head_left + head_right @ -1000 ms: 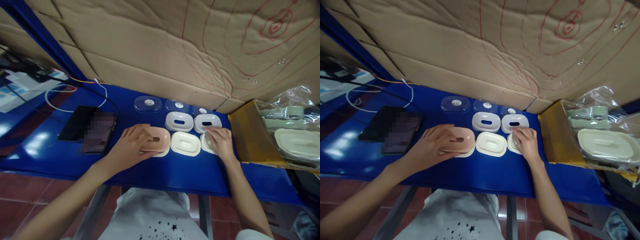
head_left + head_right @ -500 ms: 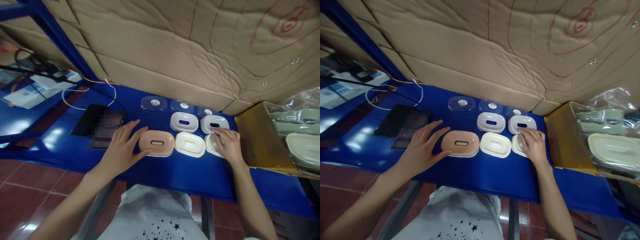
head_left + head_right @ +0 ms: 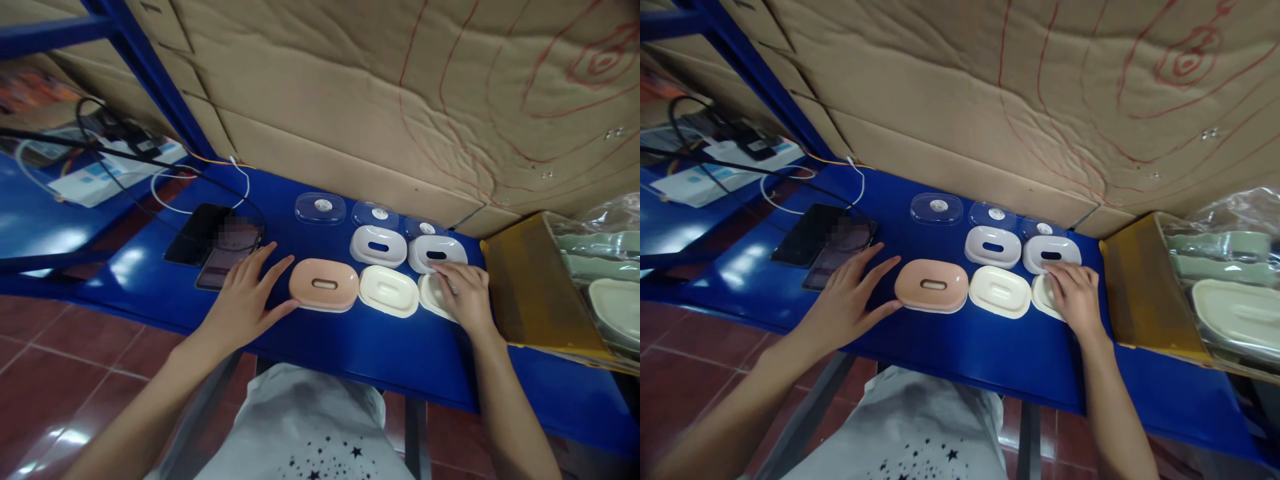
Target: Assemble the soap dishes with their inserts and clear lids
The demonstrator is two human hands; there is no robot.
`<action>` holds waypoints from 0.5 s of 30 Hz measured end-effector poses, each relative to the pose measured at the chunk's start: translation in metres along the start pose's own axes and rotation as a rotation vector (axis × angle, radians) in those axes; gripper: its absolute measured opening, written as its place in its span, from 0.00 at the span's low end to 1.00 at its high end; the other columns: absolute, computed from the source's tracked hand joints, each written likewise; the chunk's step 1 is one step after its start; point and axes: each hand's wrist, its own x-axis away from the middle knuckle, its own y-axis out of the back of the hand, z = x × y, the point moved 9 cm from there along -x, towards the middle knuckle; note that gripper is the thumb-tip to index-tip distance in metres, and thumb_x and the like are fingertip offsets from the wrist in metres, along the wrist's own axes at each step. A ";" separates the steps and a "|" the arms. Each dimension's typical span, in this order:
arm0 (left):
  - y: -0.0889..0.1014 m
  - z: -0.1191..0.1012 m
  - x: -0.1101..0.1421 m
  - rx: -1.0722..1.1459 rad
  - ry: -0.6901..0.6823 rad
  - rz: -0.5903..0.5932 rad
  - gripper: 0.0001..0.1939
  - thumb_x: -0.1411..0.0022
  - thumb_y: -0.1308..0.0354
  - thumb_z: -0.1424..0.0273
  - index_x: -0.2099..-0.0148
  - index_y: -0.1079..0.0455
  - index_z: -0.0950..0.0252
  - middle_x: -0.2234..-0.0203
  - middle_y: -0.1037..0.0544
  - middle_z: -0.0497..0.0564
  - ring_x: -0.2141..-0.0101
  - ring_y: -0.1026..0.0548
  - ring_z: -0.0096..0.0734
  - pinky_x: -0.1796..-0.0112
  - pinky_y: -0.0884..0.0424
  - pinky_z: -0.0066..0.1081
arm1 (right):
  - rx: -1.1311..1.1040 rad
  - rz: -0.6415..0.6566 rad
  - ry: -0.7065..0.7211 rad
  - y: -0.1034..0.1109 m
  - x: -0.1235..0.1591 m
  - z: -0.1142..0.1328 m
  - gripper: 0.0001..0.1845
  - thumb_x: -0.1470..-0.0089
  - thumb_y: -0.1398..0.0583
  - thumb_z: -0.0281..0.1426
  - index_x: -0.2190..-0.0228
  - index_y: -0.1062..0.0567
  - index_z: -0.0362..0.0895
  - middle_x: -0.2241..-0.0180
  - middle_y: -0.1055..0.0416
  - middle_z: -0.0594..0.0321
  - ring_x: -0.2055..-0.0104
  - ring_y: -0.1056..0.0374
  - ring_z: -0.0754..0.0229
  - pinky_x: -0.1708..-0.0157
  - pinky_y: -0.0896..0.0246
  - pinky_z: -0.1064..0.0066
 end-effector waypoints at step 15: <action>-0.007 -0.004 0.003 -0.014 0.011 0.001 0.39 0.22 0.54 0.41 0.22 0.43 0.60 0.25 0.42 0.73 0.30 0.36 0.74 0.37 0.37 0.73 | -0.102 0.052 -0.027 -0.007 0.000 0.003 0.13 0.30 0.39 0.32 0.47 0.18 0.50 0.51 0.16 0.56 0.49 0.21 0.49 0.47 0.37 0.55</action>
